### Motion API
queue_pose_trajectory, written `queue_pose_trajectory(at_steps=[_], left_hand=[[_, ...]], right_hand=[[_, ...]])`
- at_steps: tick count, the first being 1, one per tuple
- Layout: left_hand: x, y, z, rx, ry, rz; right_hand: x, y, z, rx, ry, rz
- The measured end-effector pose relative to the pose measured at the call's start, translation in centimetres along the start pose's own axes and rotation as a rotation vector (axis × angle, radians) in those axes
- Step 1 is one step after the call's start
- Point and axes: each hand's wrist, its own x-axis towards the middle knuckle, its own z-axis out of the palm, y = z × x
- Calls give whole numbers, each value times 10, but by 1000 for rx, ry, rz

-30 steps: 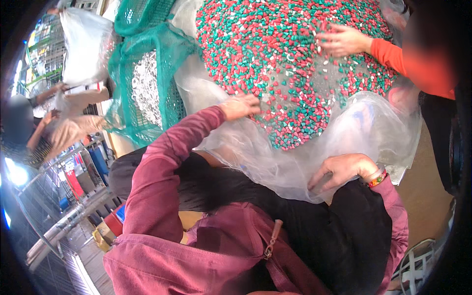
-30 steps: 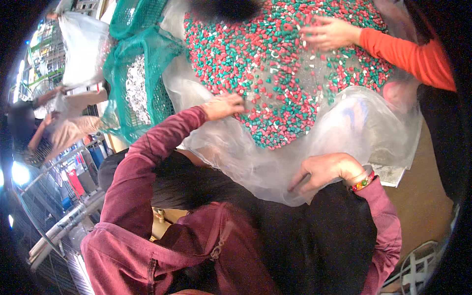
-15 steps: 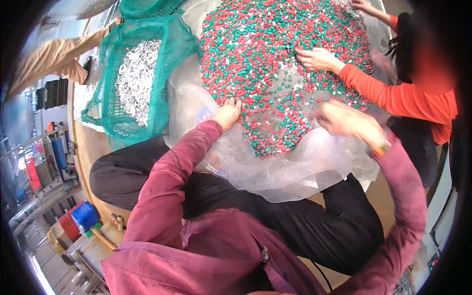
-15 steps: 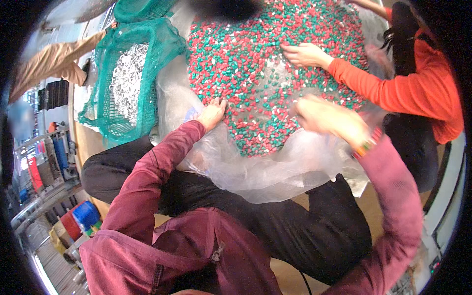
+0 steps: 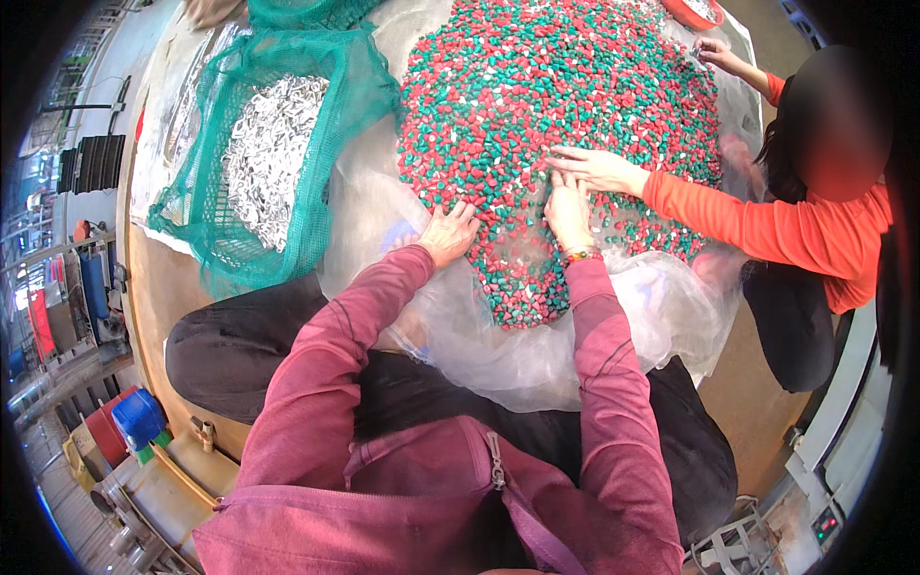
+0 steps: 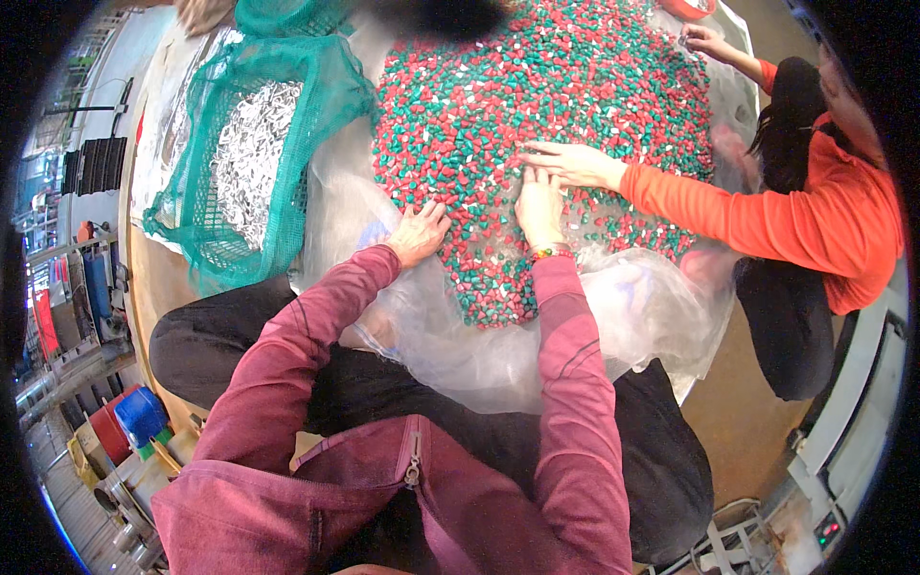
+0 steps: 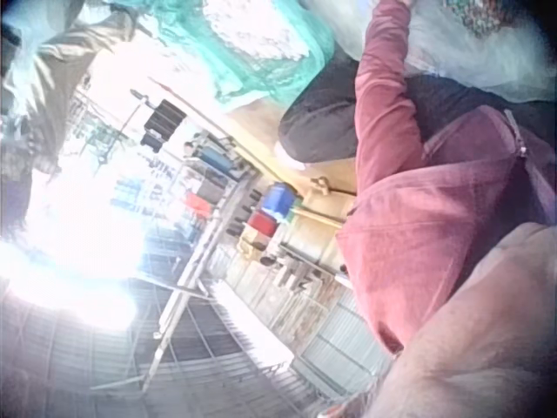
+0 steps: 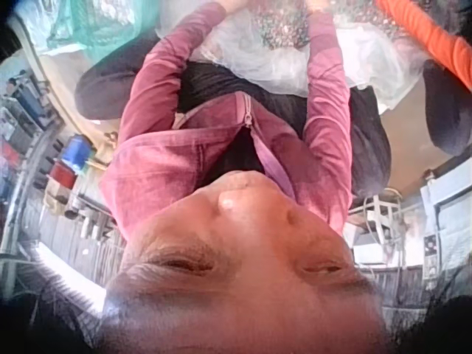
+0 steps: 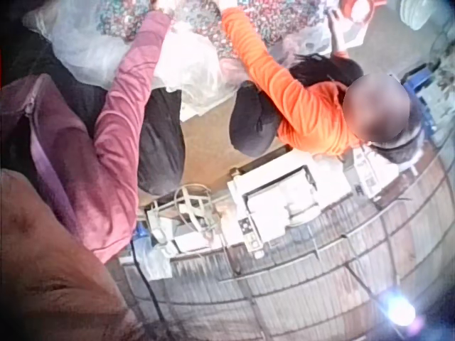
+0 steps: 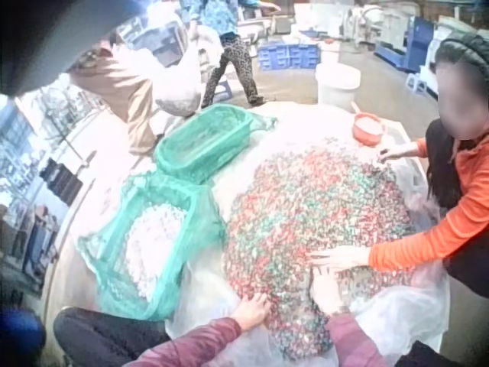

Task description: The person sits on the floor and sorts small red, green, and white plastic pieces by hand, placing selected white pieces into a green basket. The person repeatedly picks, sifts, and transfers pieces from a large pile on a plastic sheet into the basket.

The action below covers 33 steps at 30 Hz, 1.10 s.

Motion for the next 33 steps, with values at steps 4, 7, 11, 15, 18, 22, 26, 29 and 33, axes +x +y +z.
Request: queue_pose_trajectory(at_steps=[4, 7, 11, 15, 18, 22, 26, 29, 33], left_hand=[[5, -1, -7, 83, 4, 7], [15, -7, -21, -89, 74, -119], [47, -39, -52, -422, 260, -285], [60, -70, -88, -565, 197, -336], [64, -78, -112, -334, 254, -357], [68, -70, -118, -713, 180, -399], [42, -2, -76, -650, -361, 6], [16, 66, -37, -812, -762, 361], [4, 111, 8, -574, -1170, 508]], right_hand=[[13, -24, -4, 130, -272, 91], [4, -45, 3, 372, -47, -162], [-14, -71, 15, 557, 24, -187], [-20, -104, 19, 654, 128, -132], [-22, -137, 32, 473, -160, -413], [-13, -111, 44, 83, -175, -610], [16, -26, 23, -39, -185, -507], [-1, 40, -19, -323, -229, -491], [-63, 57, -53, -232, -456, -490]])
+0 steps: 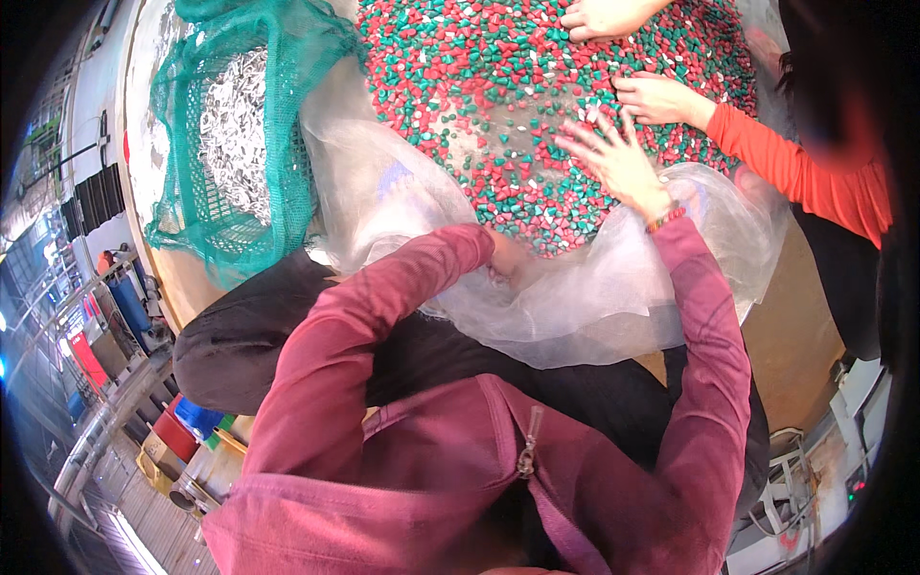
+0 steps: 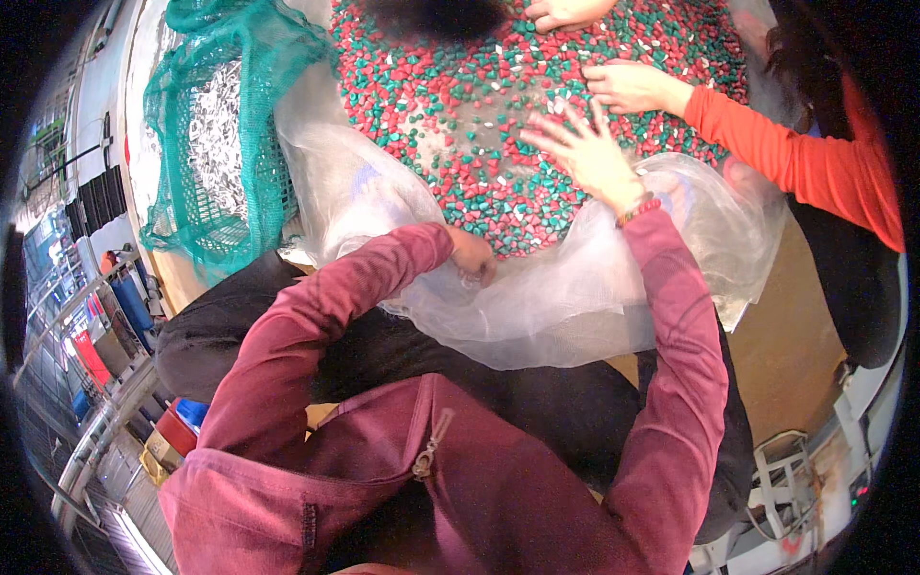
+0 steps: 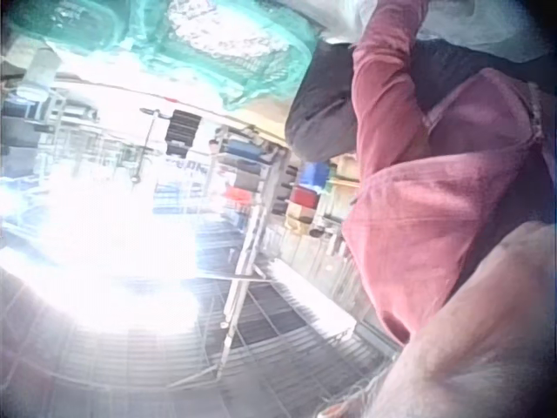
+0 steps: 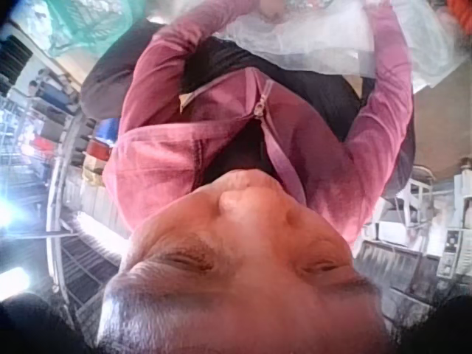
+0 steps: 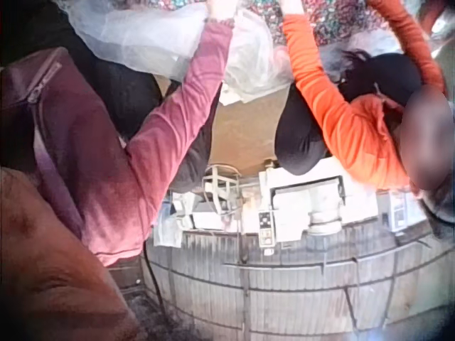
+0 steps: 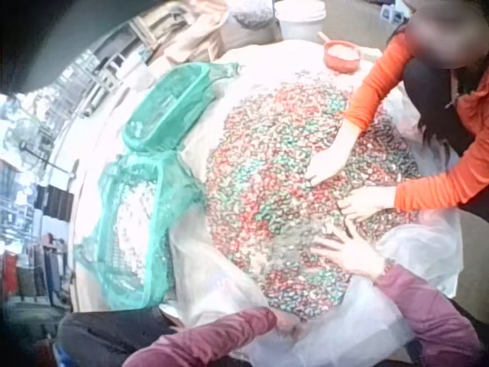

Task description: The person sits on the floor and sorts small red, green, and white plastic pieces by hand, placing selected white pieces into a green basket. The person repeatedly picks, sifts, and transfers pieces from a large pile on a plastic sheet into the basket.

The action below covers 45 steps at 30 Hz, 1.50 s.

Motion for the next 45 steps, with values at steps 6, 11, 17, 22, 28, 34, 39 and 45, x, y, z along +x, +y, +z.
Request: queue_pose_trajectory(at_steps=[6, 11, 17, 22, 28, 34, 39, 45], left_hand=[[-21, -72, -86, -326, 709, -24], [-116, -61, -153, -648, 879, -92], [-212, -55, -151, -963, 1221, 56], [-246, -90, -128, -1350, 1404, 254], [-197, -161, -135, -834, 1895, -432], [-145, -190, -143, -392, 2263, -535], [-126, -194, -185, 19, 2273, -433], [-63, -132, -219, 93, 2012, 143]], right_hand=[[-19, -59, -1, 247, 64, -209], [-25, -57, 5, 261, -67, -226], [32, -33, -9, 70, 95, -17], [117, -27, -52, 431, 381, 29], [248, 20, -76, 402, 486, 253], [272, 25, -51, 319, 442, 197], [153, 21, -26, 305, 206, 7], [57, 33, -41, 233, -48, -14]])
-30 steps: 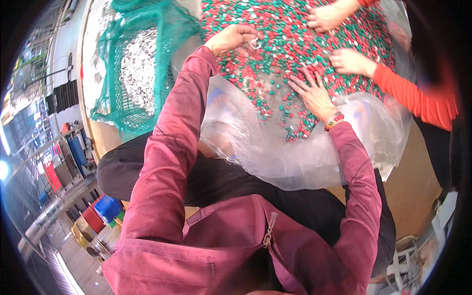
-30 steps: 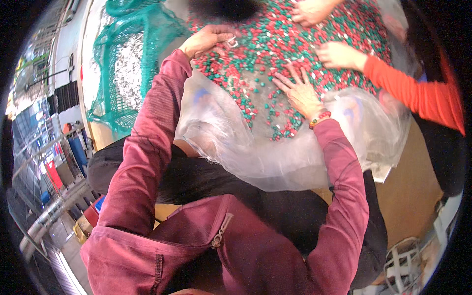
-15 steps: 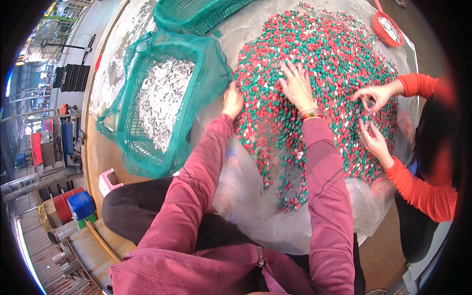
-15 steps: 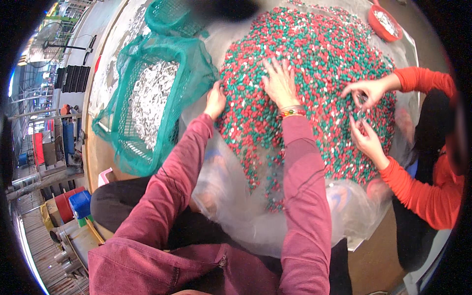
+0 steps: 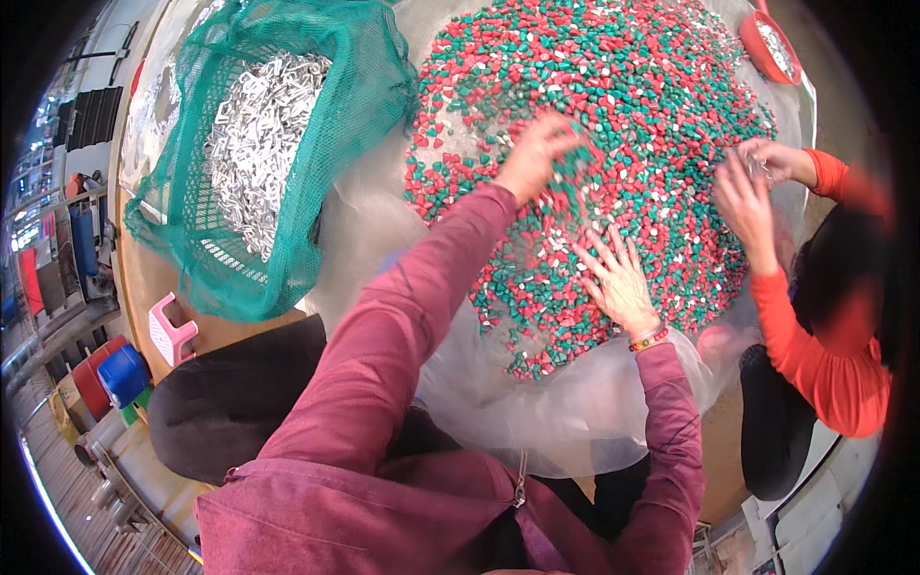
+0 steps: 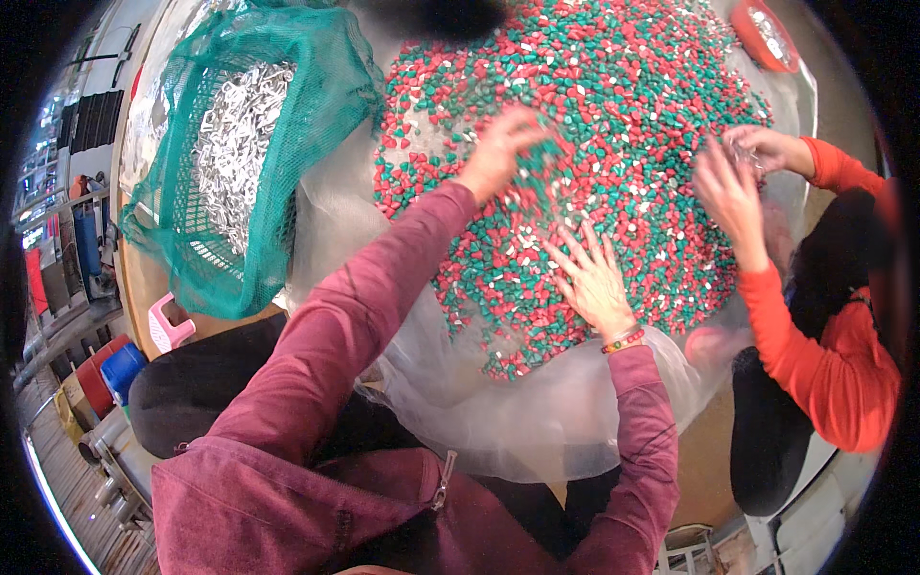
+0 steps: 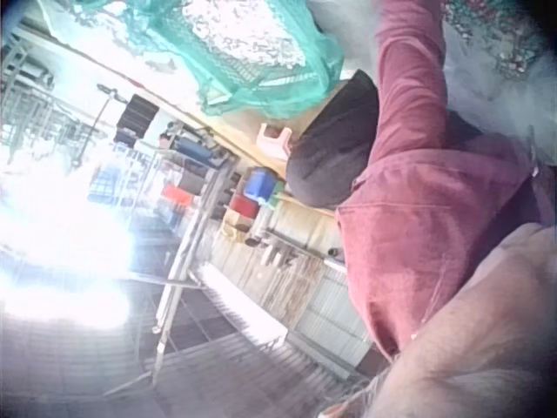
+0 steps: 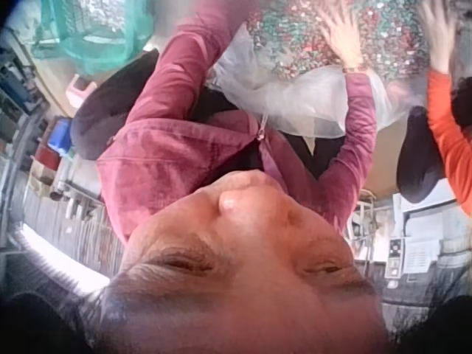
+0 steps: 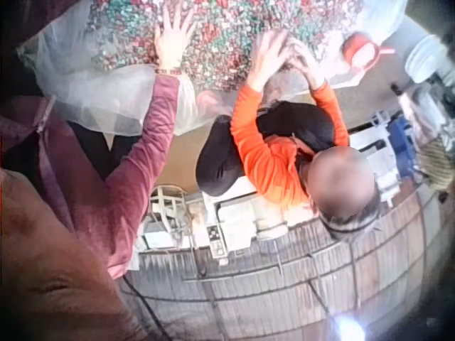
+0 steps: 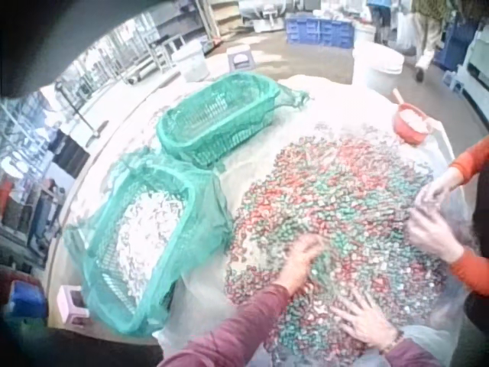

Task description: The person sits on the floor and sorts small red, green, and white plastic pieces by hand, placing selected white pieces into a green basket. The person repeatedly picks, sifts, and transfers pieces from a large pile on a plastic sheet into the basket.

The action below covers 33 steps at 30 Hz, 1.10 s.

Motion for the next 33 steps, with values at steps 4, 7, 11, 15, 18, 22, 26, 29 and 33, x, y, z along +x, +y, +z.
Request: queue_pose_trajectory(at_steps=[4, 7, 11, 15, 18, 22, 26, 29, 33], left_hand=[[-52, 76, 41, 175, -396, 76], [-98, 116, 41, 104, -544, 133], [-132, 133, -6, 157, -875, 281], [-99, 121, -91, 361, -853, 479], [-37, 103, -173, 191, -596, -20], [1, 91, -308, 686, -435, -70], [-23, 70, -410, 1053, -416, -197], [-47, 42, -458, 1097, -524, -420], [-70, 8, -474, 846, -675, -768]], right_hand=[[-39, 8, -28, -32, -141, -106], [-76, 16, -46, -46, -230, -108], [-110, 40, -43, -152, -61, -49], [-83, 72, 4, 196, 470, 456], [-26, 53, 59, 97, 616, 720], [28, -39, 102, 118, 865, 738], [30, -109, 93, 395, 654, 440], [14, -132, 82, 304, 528, 169], [-12, -124, 72, 239, 404, -89]])
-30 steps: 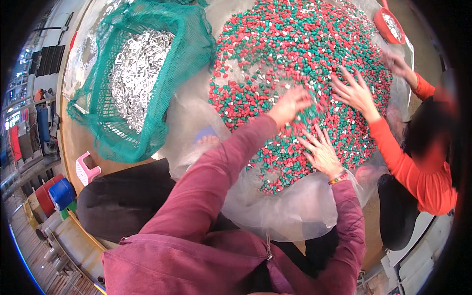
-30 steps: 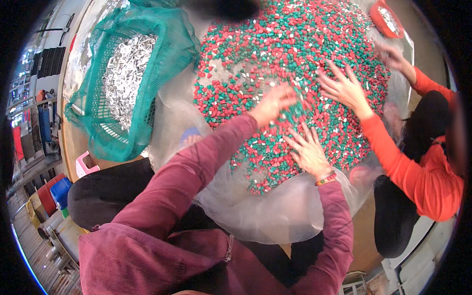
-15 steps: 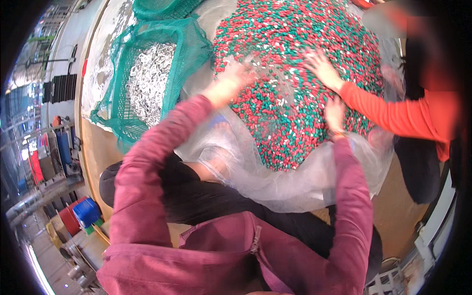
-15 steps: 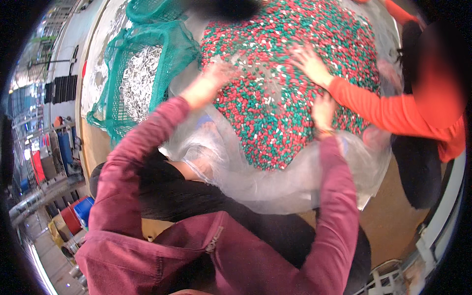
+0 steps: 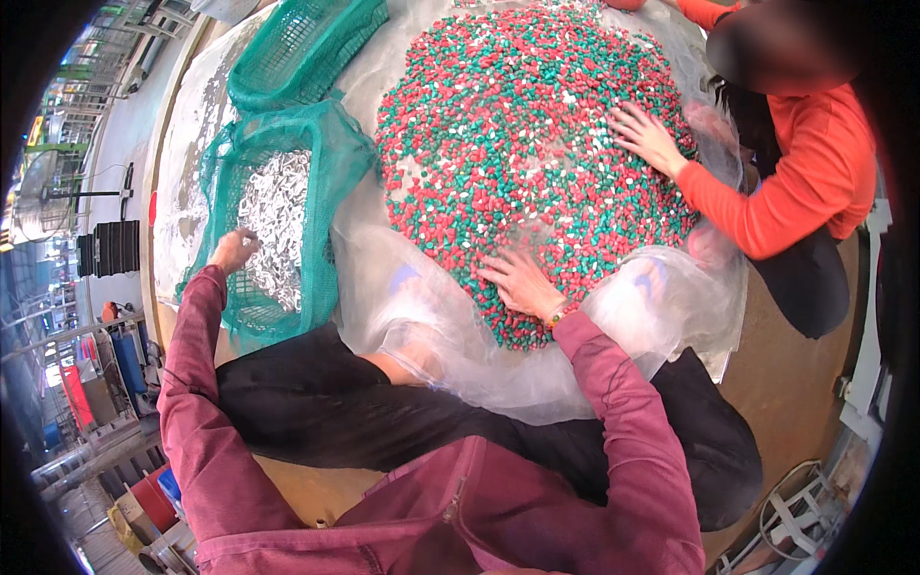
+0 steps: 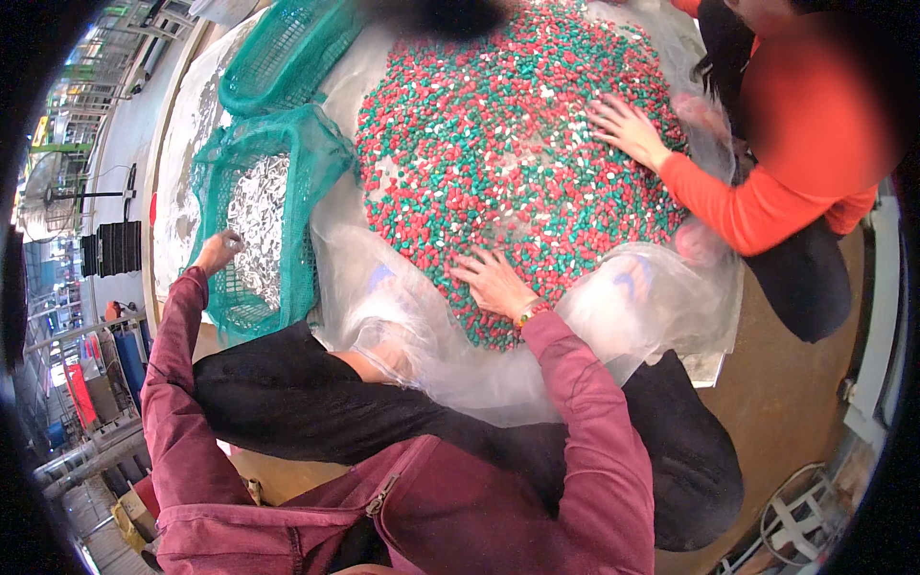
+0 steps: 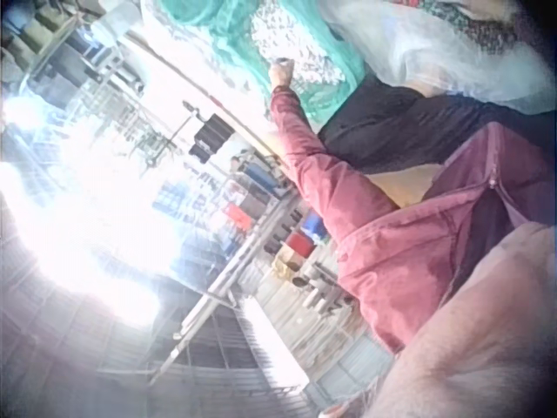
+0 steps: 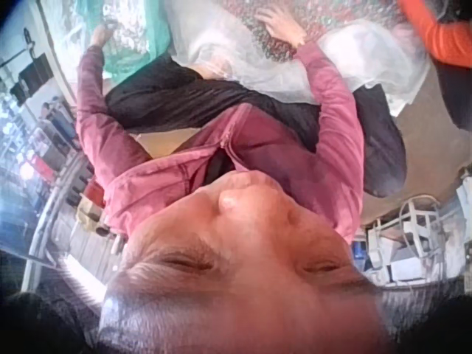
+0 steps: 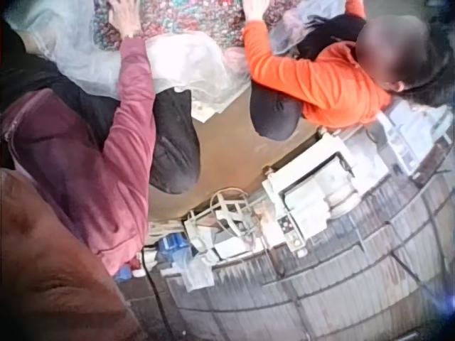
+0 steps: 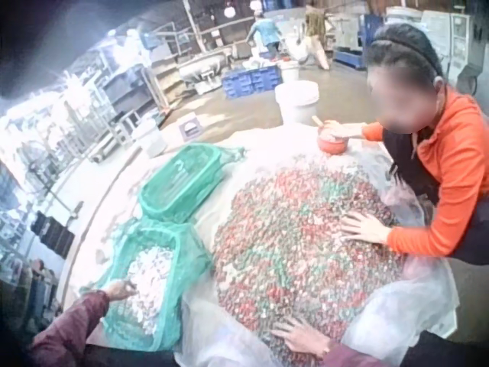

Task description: The person sits on the floor and sorts small red, green, and white plastic pieces by hand, placing selected white pieces into a green basket. The person repeatedly picks, sifts, and transfers pieces from a large pile on a plastic sheet into the basket.

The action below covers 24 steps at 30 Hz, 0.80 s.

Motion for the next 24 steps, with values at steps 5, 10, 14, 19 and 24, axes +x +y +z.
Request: queue_pose_trajectory(at_steps=[5, 10, 14, 19, 24], left_hand=[[8, 37, -18, 288, -130, 106], [50, 172, -55, -156, 477, 451], [130, 297, -20, -380, 241, 775], [261, 369, 38, -188, 434, 368], [330, 441, 71, -767, 583, 693]], right_hand=[[16, 23, -36, 126, 13, 260], [93, 67, -94, 170, 405, 302], [186, 133, -123, -109, 547, 220], [232, 287, -170, -280, 452, 658], [221, 338, -154, 65, 400, 781]])
